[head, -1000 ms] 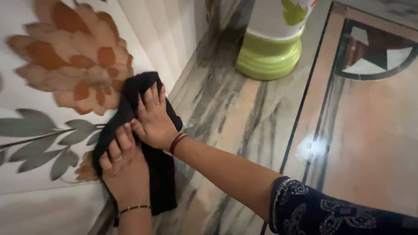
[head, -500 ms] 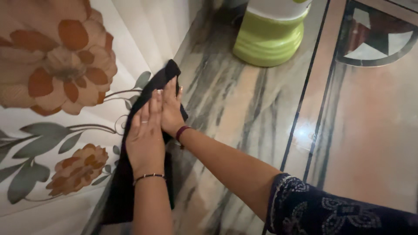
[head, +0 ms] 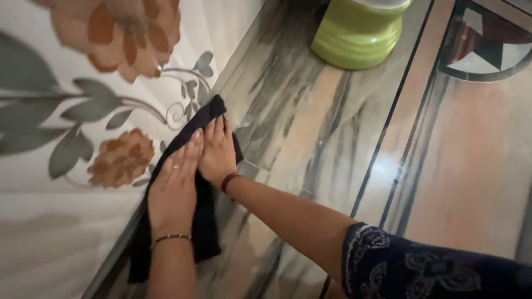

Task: The person uses a black cloth to wipe the tiled floor and the base of a white pedestal sink. The hands move the cloth back and forth along the floor and around the sink base, focusing on the lower wall and floor junction.

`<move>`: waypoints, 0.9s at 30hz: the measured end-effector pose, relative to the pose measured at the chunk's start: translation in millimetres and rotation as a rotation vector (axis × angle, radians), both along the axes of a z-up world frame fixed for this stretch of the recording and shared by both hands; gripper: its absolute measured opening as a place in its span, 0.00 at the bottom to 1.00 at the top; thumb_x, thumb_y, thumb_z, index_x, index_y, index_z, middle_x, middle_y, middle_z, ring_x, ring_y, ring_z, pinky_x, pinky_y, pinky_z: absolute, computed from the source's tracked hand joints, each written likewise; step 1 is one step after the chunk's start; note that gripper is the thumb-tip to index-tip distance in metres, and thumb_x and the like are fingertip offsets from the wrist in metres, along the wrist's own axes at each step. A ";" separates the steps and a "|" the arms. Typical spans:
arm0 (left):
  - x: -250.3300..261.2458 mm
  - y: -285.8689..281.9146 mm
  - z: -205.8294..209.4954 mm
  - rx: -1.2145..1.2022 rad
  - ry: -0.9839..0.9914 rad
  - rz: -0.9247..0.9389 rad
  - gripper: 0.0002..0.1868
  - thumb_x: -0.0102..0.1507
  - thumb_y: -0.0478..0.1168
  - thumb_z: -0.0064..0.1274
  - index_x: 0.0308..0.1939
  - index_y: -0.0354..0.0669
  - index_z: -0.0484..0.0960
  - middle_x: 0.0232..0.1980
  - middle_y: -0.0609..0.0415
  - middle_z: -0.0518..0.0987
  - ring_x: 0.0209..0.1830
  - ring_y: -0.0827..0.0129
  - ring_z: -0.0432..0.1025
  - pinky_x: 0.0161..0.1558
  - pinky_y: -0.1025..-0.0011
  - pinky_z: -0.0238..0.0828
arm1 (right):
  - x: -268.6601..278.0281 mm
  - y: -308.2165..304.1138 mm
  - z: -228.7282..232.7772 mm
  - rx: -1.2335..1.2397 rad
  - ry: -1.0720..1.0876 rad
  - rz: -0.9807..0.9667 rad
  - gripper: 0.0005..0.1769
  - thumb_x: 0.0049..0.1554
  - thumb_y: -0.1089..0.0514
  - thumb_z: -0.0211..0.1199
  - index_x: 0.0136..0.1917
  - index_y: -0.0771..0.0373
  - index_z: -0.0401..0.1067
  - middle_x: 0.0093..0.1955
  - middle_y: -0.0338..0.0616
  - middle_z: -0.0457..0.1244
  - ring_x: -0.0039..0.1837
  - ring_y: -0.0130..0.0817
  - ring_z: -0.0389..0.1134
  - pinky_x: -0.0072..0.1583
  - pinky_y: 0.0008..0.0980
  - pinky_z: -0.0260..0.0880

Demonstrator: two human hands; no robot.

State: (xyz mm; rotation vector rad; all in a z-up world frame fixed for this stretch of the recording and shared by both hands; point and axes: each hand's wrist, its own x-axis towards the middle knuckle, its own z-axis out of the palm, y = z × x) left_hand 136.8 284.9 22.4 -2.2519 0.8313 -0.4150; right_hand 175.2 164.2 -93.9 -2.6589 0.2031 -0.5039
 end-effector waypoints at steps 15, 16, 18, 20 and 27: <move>-89.7 84.4 -10.3 -0.140 0.131 0.231 0.35 0.67 0.49 0.43 0.78 0.49 0.60 0.75 0.69 0.66 0.71 0.79 0.62 0.70 0.74 0.56 | -80.5 89.7 27.0 0.010 0.020 0.134 0.45 0.64 0.41 0.47 0.74 0.88 0.52 0.73 0.85 0.50 0.78 0.73 0.50 0.80 0.59 0.38; -88.8 82.6 -11.3 -0.131 0.119 0.234 0.34 0.67 0.49 0.43 0.79 0.50 0.61 0.75 0.69 0.66 0.72 0.80 0.61 0.71 0.75 0.56 | -79.4 88.3 25.6 0.018 0.032 0.128 0.45 0.64 0.41 0.47 0.75 0.88 0.51 0.74 0.85 0.50 0.78 0.73 0.49 0.80 0.59 0.38; -85.2 78.1 -11.6 -0.135 0.102 0.223 0.33 0.68 0.48 0.43 0.79 0.50 0.62 0.75 0.70 0.67 0.72 0.81 0.61 0.71 0.75 0.56 | -76.5 84.9 24.4 0.039 0.055 0.114 0.46 0.65 0.41 0.46 0.76 0.87 0.49 0.75 0.86 0.48 0.78 0.72 0.49 0.81 0.60 0.37; -76.1 69.5 -12.3 -0.169 0.089 0.191 0.33 0.68 0.48 0.43 0.78 0.51 0.63 0.75 0.71 0.67 0.72 0.82 0.62 0.71 0.75 0.56 | -69.0 75.3 24.2 0.013 0.035 0.113 0.46 0.65 0.41 0.46 0.75 0.87 0.48 0.76 0.83 0.49 0.80 0.72 0.47 0.81 0.61 0.37; -33.1 12.6 -24.9 -0.282 0.067 0.097 0.32 0.69 0.43 0.41 0.80 0.47 0.62 0.77 0.68 0.67 0.72 0.79 0.63 0.72 0.75 0.57 | -24.5 5.0 20.7 0.022 0.018 0.097 0.45 0.65 0.42 0.47 0.76 0.87 0.50 0.76 0.81 0.49 0.81 0.67 0.46 0.81 0.61 0.39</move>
